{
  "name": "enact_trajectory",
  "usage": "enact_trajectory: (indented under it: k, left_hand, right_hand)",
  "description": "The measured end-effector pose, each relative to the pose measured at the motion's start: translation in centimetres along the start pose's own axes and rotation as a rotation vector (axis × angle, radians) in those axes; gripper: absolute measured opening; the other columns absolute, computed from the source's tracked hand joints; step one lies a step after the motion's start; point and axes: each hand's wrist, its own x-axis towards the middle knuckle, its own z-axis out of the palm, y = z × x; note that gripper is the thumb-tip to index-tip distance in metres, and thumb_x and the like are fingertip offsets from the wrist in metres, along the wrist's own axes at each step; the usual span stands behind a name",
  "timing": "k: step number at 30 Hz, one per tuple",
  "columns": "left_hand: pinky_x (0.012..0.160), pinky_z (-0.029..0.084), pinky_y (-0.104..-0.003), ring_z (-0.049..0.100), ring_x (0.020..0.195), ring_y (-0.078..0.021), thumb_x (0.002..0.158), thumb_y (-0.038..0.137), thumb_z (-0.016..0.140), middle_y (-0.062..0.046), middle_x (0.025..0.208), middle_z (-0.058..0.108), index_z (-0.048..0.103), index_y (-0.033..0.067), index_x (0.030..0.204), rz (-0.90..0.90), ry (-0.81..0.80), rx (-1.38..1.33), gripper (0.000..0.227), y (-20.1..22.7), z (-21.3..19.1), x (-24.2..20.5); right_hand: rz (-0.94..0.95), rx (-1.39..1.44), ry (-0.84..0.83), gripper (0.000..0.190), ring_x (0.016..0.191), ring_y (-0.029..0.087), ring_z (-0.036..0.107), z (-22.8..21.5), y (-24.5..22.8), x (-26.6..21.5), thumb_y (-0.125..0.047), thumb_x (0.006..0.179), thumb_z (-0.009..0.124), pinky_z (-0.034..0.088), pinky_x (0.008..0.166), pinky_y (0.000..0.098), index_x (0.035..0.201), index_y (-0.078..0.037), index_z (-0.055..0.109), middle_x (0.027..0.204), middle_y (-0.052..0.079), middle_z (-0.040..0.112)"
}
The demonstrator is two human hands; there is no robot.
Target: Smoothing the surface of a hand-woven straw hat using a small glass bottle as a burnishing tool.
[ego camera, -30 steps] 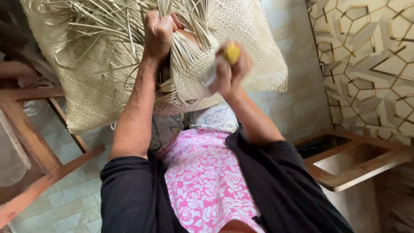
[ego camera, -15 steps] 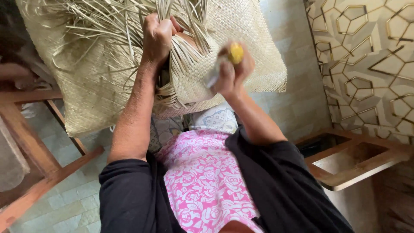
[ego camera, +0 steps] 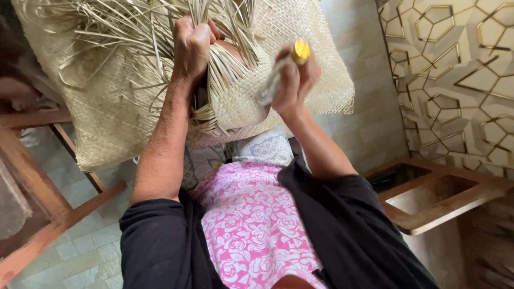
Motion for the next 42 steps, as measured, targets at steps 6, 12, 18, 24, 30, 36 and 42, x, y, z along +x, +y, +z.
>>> enact_trajectory:
  k: [6,12,18,24,30,36,42]
  left_hand:
    - [0.076,0.048,-0.045,0.056,0.079,-0.0174,0.08,0.017,0.047,-0.007,0.077,0.058,0.061,0.0135,0.068,0.024,0.034,0.033,0.019,-0.4,-0.1,0.1]
    - [0.086,0.043,-0.048,0.056,0.084,-0.0182,0.082,0.019,0.046,-0.006,0.078,0.055,0.06,0.0147,0.064,0.016,0.028,0.057,0.023,0.1,-0.1,-0.1]
    - [0.045,0.035,-0.034,0.041,0.054,-0.0115,0.081,0.01,0.046,-0.003,0.065,0.054,0.062,0.0082,0.072,0.035,0.002,-0.063,0.019,0.0,0.0,0.1]
    - [0.076,0.057,-0.047,0.067,0.078,-0.0203,0.077,0.016,0.047,-0.009,0.078,0.07,0.062,0.0095,0.069,0.106,-0.006,-0.059,0.019,1.0,0.0,-0.1]
    - [0.069,0.052,-0.041,0.059,0.072,-0.0166,0.076,0.019,0.047,-0.004,0.074,0.062,0.062,0.0123,0.067,-0.069,0.057,-0.057,0.018,2.8,0.2,-0.7]
    - [0.063,0.052,-0.042,0.062,0.07,-0.0197,0.073,0.017,0.048,-0.006,0.069,0.064,0.065,0.0079,0.066,0.044,0.02,-0.044,0.02,2.2,-0.1,-0.4]
    - [0.071,0.057,-0.044,0.066,0.073,-0.0194,0.076,0.017,0.046,-0.008,0.074,0.07,0.063,0.0085,0.066,0.087,-0.005,-0.053,0.022,1.9,0.1,-0.2]
  right_hand:
    - [0.004,0.175,0.013,0.026,0.063,0.014,0.045,3.3,0.8,2.9,-0.028,0.104,0.043,0.04,0.061,0.029,0.089,-0.012,0.058,0.076,0.004,0.055]
    - [0.009,0.077,0.12,0.038,0.052,0.012,0.042,-0.9,-2.5,0.4,-0.034,0.103,0.048,0.035,0.046,0.0265,0.075,-0.009,0.053,0.067,0.002,0.047]
    - [0.217,0.116,-0.055,0.032,0.059,0.01,0.041,3.0,-1.9,4.8,-0.039,0.101,0.048,0.038,0.055,0.0255,0.081,-0.014,0.051,0.07,-0.001,0.046]
    - [0.214,0.05,0.01,0.027,0.057,0.008,0.037,-0.7,-1.7,2.0,-0.033,0.102,0.045,0.035,0.055,0.0251,0.081,-0.016,0.053,0.068,-0.002,0.046]
    - [0.247,0.057,-0.08,0.039,0.051,0.01,0.044,2.4,0.3,4.6,-0.047,0.1,0.046,0.038,0.044,0.0254,0.086,-0.013,0.059,0.065,-0.001,0.049]
    - [0.305,0.054,0.056,0.031,0.065,0.011,0.043,0.6,-3.9,3.7,-0.041,0.096,0.054,0.035,0.06,0.0282,0.079,-0.014,0.055,0.072,0.001,0.049]
    - [0.231,0.043,0.025,0.037,0.057,0.012,0.041,0.9,0.0,3.3,-0.046,0.097,0.049,0.036,0.054,0.0295,0.078,-0.014,0.053,0.065,0.001,0.047]
